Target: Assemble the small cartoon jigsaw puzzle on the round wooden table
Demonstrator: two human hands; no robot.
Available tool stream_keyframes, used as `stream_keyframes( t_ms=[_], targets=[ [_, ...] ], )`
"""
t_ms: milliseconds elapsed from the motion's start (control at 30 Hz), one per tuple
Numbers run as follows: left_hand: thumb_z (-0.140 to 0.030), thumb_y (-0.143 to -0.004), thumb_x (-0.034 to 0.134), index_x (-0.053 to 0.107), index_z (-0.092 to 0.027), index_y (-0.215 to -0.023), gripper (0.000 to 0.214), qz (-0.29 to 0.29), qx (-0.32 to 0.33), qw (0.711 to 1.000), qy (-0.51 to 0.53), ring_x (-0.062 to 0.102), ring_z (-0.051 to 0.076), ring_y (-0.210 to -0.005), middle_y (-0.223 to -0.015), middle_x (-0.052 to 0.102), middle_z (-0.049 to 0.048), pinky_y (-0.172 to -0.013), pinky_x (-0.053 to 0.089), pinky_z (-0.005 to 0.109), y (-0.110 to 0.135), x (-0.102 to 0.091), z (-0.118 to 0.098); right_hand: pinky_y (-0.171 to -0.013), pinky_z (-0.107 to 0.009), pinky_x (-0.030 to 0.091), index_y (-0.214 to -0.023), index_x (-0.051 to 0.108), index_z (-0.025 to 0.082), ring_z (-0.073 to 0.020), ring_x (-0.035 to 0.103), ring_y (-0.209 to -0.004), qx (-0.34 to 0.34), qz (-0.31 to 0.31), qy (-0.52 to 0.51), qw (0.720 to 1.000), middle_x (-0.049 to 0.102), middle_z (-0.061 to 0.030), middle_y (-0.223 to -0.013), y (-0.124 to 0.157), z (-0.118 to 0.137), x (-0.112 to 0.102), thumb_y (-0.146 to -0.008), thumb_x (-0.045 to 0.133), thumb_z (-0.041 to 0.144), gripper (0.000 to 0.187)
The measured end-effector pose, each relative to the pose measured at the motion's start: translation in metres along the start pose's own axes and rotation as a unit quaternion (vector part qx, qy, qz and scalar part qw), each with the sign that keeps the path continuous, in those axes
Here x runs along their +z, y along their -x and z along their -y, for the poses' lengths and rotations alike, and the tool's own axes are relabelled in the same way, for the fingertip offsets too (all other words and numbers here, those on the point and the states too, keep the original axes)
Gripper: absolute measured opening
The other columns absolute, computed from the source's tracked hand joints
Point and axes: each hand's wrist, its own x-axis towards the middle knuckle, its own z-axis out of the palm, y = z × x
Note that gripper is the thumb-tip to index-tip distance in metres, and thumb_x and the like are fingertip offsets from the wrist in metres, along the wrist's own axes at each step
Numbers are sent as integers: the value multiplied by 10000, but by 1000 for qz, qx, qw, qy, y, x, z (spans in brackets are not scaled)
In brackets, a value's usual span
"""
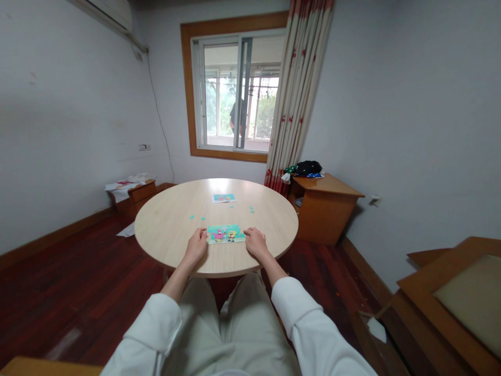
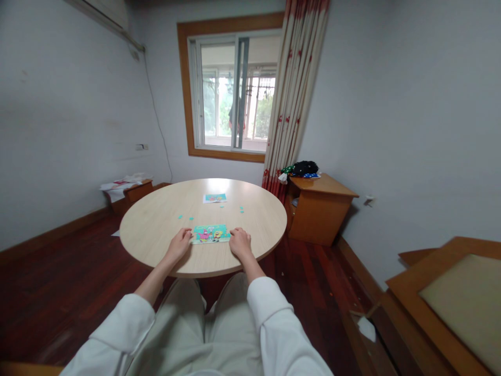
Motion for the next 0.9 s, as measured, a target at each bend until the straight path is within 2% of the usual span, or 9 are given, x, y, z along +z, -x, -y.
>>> stream_keyframes(
  t_ms=[400,567,633,700,767,833,900],
  targets=[
    [-290,-877,359,600,-133,-1015,319,1,5,1000,8,632,231,-955,-1031,679,138,-849,458,340,0,1,3,-976,-350,294,-1082,679,220,-195,507,-1145,1,-5,-3,1000,604,-68,-1216,-2,-2,3,-830,365,130,413],
    [-287,-869,363,609,-137,-971,306,-3,15,1000,1,629,232,-941,-997,685,134,-848,455,342,-1,3,6,-1005,-338,277,-1059,692,229,-181,490,-1190,21,13,-2,1000,585,-46,-1266,-15,-11,4,-829,364,113,417],
    [-289,-869,361,609,-142,-963,304,-1,16,1000,0,631,230,-933,-991,685,129,-843,457,340,-1,3,6,-1012,-333,274,-1105,671,232,-178,489,-1197,31,14,10,999,573,-48,-1287,-22,-15,3,-838,353,105,434],
    [-292,-870,358,608,-149,-959,301,0,17,1000,0,631,226,-927,-987,685,122,-837,458,338,-1,3,6,-1019,-355,273,-1273,554,232,-189,491,-1198,39,6,23,999,565,-71,-1296,-26,-19,1,-866,334,124,475],
    [-294,-870,356,607,-153,-953,299,1,18,1000,1,634,223,-917,-975,685,116,-827,459,333,-1,3,6,-1032,-405,256,-1434,332,234,-208,493,-1197,41,1,34,999,571,-99,-1281,-28,-21,0,-917,297,186,520],
    [-297,-869,356,609,-156,-943,298,-1,21,1000,-2,635,223,-908,-960,687,111,-818,460,331,-1,4,6,-1044,-451,233,-1489,145,236,-224,482,-1210,41,5,44,998,566,-117,-1281,-29,-21,-1,-954,265,261,550],
    [-301,-870,356,613,-159,-932,301,-3,30,1000,-9,634,226,-902,-950,689,109,-812,459,333,0,4,6,-1054,-463,218,-1497,76,218,-233,456,-1238,45,12,59,997,535,-133,-1315,-30,-23,-1,-962,274,309,577]
  ],
)
